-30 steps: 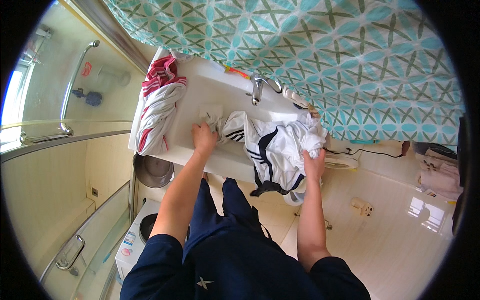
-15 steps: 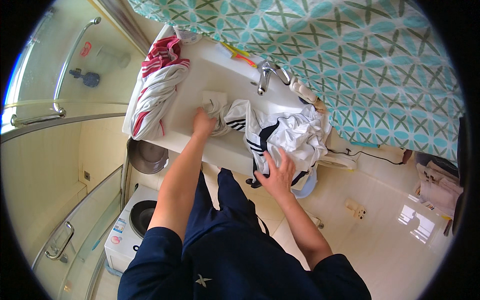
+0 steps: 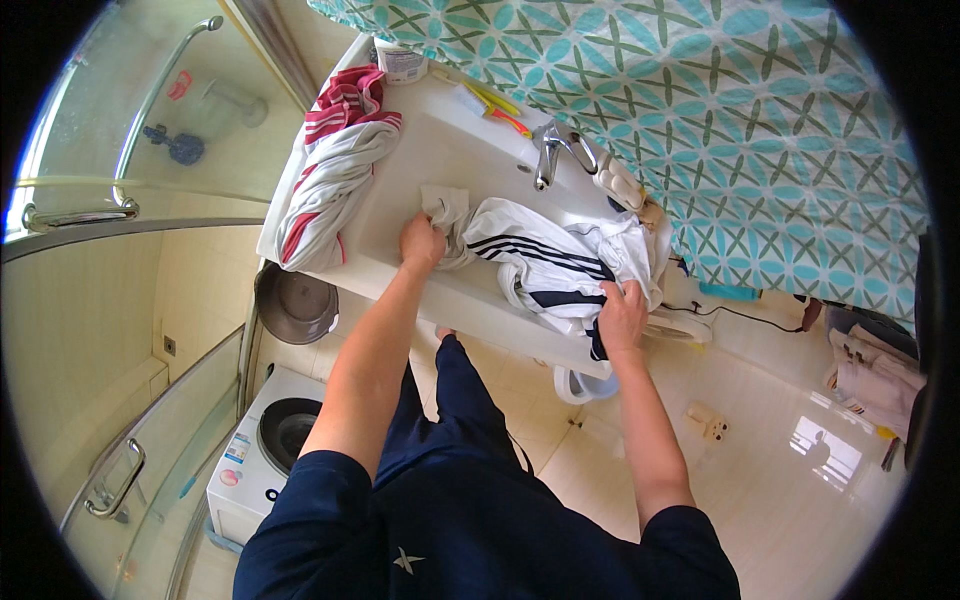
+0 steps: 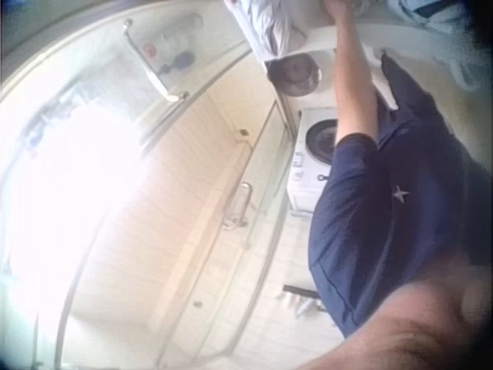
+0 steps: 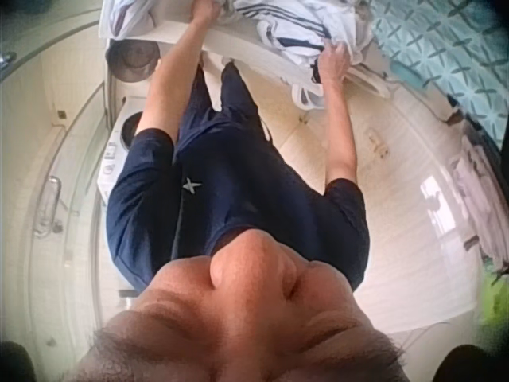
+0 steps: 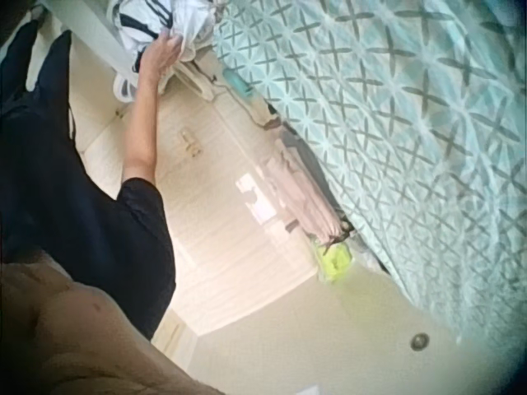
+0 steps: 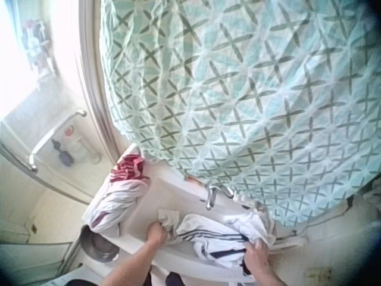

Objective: The person hand-washes several white garments in a bathroom sink. They wet the items, rub them together, rinse under the tap, and wring out excess water. The person handles a white sock and a white shirt with black stripes, repeatedly soaking and rinsing them.

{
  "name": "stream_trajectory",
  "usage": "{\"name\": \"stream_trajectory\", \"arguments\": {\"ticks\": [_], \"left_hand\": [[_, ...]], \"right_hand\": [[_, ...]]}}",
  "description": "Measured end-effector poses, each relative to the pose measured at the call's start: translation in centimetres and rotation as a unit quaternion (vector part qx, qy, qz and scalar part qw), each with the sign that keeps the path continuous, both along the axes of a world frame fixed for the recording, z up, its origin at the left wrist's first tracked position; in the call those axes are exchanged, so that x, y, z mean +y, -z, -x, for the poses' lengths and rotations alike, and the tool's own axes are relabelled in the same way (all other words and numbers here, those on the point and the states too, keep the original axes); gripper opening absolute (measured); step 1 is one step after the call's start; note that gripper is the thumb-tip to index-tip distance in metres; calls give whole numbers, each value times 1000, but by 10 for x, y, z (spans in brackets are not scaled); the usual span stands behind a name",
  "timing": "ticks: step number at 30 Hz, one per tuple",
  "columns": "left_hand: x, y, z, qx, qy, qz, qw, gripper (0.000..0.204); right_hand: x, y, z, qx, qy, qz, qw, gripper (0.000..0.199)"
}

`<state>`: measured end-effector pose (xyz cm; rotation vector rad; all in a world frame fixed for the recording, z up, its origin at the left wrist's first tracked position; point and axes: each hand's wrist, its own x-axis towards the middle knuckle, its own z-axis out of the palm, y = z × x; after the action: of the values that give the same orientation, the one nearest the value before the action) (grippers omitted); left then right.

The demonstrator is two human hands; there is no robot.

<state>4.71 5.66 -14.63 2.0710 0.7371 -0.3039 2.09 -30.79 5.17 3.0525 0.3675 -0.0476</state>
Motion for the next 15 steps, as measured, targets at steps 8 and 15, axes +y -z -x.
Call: {"name": "stream_trajectory", "arguments": {"ticks": [8,15], "left_hand": [[7,-5,-5,-117,-252,240,930,24],[12,-26,-3,-187,-287,392,854,49]], "right_hand": [[102,-4,10,187,48,-5,981,41],[180,95,-92,48,-273,-93,956,65]]}}
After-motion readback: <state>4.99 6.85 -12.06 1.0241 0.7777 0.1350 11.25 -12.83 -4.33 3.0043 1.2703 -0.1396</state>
